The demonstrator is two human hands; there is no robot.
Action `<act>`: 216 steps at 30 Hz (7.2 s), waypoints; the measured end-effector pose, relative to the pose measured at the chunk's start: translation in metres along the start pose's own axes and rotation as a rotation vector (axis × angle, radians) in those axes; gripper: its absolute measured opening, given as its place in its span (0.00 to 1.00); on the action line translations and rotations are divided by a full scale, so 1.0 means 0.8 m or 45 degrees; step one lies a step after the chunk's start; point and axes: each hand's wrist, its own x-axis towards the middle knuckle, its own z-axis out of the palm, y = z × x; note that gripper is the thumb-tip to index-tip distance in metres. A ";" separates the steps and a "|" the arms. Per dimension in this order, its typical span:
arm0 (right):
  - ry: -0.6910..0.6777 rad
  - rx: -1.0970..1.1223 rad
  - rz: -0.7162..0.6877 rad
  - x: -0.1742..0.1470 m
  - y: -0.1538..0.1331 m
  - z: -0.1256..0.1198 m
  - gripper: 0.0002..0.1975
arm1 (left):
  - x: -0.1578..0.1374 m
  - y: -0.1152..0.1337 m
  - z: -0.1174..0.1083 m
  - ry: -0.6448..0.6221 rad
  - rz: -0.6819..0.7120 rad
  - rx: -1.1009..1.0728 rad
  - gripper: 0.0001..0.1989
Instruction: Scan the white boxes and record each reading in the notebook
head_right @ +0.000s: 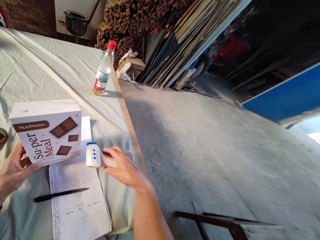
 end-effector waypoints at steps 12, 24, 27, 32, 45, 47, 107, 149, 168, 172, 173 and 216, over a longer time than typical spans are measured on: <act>0.015 -0.177 -0.293 -0.016 -0.031 0.045 0.05 | 0.004 -0.003 0.017 0.259 0.091 0.683 0.25; -0.082 0.452 -0.312 -0.027 -0.069 0.060 0.03 | -0.045 0.021 0.020 0.021 0.207 0.653 0.07; 0.185 0.799 -0.164 -0.024 -0.078 0.076 0.03 | -0.051 0.014 0.029 -0.147 0.281 0.652 0.08; 0.213 0.917 0.001 -0.026 -0.089 0.137 0.07 | -0.056 -0.001 0.047 -0.232 0.314 0.917 0.08; 0.345 0.644 -0.106 -0.024 -0.080 0.167 0.05 | -0.049 0.008 0.051 -0.292 0.171 1.083 0.07; 0.339 0.619 -0.122 -0.025 -0.079 0.168 0.04 | -0.048 0.007 0.051 -0.282 0.179 1.073 0.07; 0.571 0.431 -0.385 -0.025 -0.071 0.170 0.05 | -0.044 0.023 0.054 -0.379 0.033 1.147 0.07; 0.203 0.295 0.167 0.010 -0.009 0.015 0.16 | 0.011 0.006 0.012 0.050 0.032 -0.031 0.35; -0.073 1.523 0.162 0.010 -0.103 0.102 0.26 | 0.003 0.022 0.008 0.039 0.044 0.013 0.28; -0.070 1.519 0.149 0.008 -0.108 0.107 0.26 | 0.001 0.020 0.007 0.048 0.046 0.085 0.29; -0.079 1.524 0.150 0.007 -0.109 0.108 0.26 | 0.001 0.020 0.007 0.047 0.045 0.096 0.30; 0.171 -0.350 0.133 0.006 0.024 0.027 0.20 | 0.005 -0.007 0.011 0.145 0.195 0.310 0.30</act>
